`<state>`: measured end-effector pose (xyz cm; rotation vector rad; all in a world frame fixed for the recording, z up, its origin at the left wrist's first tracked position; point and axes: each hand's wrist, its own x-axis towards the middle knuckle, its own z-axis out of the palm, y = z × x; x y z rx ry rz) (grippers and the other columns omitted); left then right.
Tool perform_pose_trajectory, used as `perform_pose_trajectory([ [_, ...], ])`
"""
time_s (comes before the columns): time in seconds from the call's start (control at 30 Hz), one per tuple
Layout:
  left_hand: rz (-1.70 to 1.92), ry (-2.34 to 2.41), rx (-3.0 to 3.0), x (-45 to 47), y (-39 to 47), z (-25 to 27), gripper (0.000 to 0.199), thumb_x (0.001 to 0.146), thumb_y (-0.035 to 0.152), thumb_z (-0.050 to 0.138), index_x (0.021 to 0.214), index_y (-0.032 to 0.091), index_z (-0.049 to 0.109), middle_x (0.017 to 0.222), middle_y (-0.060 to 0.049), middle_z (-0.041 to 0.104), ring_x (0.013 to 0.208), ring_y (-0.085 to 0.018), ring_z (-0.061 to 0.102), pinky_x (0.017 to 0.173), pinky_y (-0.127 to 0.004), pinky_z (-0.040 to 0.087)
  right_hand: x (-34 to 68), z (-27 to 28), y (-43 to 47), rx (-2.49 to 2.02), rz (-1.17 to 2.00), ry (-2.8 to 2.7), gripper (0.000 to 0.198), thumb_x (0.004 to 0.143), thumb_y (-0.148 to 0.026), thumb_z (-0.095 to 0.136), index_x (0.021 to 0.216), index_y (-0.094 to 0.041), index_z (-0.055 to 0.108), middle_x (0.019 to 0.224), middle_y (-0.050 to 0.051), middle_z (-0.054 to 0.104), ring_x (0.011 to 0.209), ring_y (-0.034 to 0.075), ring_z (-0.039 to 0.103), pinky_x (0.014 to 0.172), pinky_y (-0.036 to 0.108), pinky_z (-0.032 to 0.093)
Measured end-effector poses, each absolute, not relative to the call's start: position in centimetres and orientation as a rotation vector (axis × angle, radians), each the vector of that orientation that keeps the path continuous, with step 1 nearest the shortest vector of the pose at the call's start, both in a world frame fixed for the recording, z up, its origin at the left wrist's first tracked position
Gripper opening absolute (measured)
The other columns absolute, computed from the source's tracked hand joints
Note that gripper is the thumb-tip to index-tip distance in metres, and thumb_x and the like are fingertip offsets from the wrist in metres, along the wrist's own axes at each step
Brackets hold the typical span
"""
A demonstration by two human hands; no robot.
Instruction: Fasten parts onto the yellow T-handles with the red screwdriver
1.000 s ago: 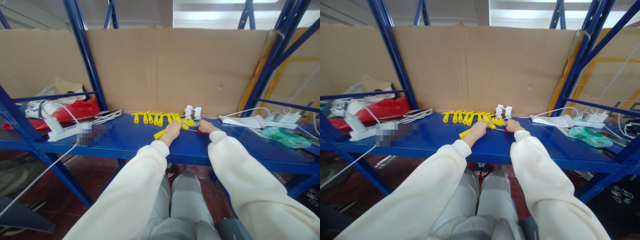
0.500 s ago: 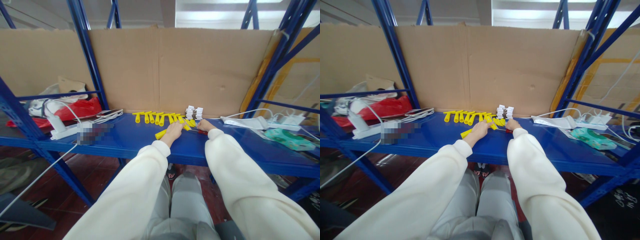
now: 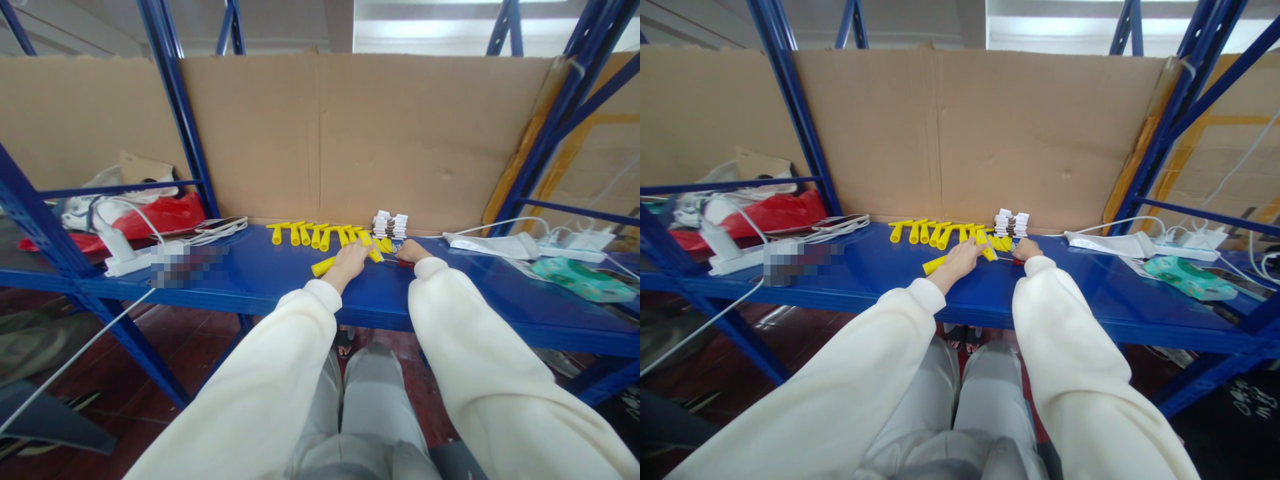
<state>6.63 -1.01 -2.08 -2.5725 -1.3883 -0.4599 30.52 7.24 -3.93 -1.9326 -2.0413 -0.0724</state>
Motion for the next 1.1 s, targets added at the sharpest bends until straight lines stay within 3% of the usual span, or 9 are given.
perform_pose_trajectory([
  [0.17,-0.453,-1.366,-2.583,6.6,-0.9,-2.2,0.054,0.101,0.010,0.039,0.151,0.027,0.054,0.135,-0.016,0.061,0.118,-0.026,0.066,0.101,-0.037,0.051,30.3,-3.7,6.5,-2.139,0.017,-1.906,0.035,0.080,-0.043,0.072,0.101,-0.016,0.081,0.097,0.016,0.078,0.094,0.026,0.074,0.082,0.030,0.056],
  [0.6,-0.473,-1.353,-2.598,6.5,-0.8,-2.4,0.051,0.102,0.013,0.041,0.148,0.029,0.057,0.134,-0.013,0.060,0.117,-0.024,0.064,0.102,-0.035,0.050,30.0,-3.3,5.1,-2.059,0.049,-1.927,0.028,0.081,-0.042,0.071,0.091,-0.019,0.081,0.088,0.012,0.078,0.092,0.027,0.073,0.081,0.030,0.056],
  [0.9,-0.423,-1.358,-2.605,6.5,-0.9,-2.2,0.051,0.103,0.015,0.038,0.149,0.028,0.055,0.136,-0.014,0.060,0.119,-0.024,0.064,0.101,-0.035,0.050,29.9,-3.1,5.2,-2.137,0.049,-1.922,0.027,0.086,-0.039,0.064,0.097,-0.021,0.080,0.095,0.011,0.079,0.099,0.025,0.072,0.088,0.032,0.054],
  [1.1,-0.429,-1.346,-2.607,6.5,-0.8,-2.4,0.051,0.103,0.016,0.038,0.149,0.028,0.055,0.135,-0.013,0.060,0.121,-0.024,0.064,0.102,-0.035,0.050,29.5,-2.5,4.5,-2.257,0.073,-1.856,0.027,0.087,-0.028,0.061,0.107,-0.019,0.077,0.112,0.017,0.076,0.111,0.030,0.071,0.097,0.041,0.052],
])
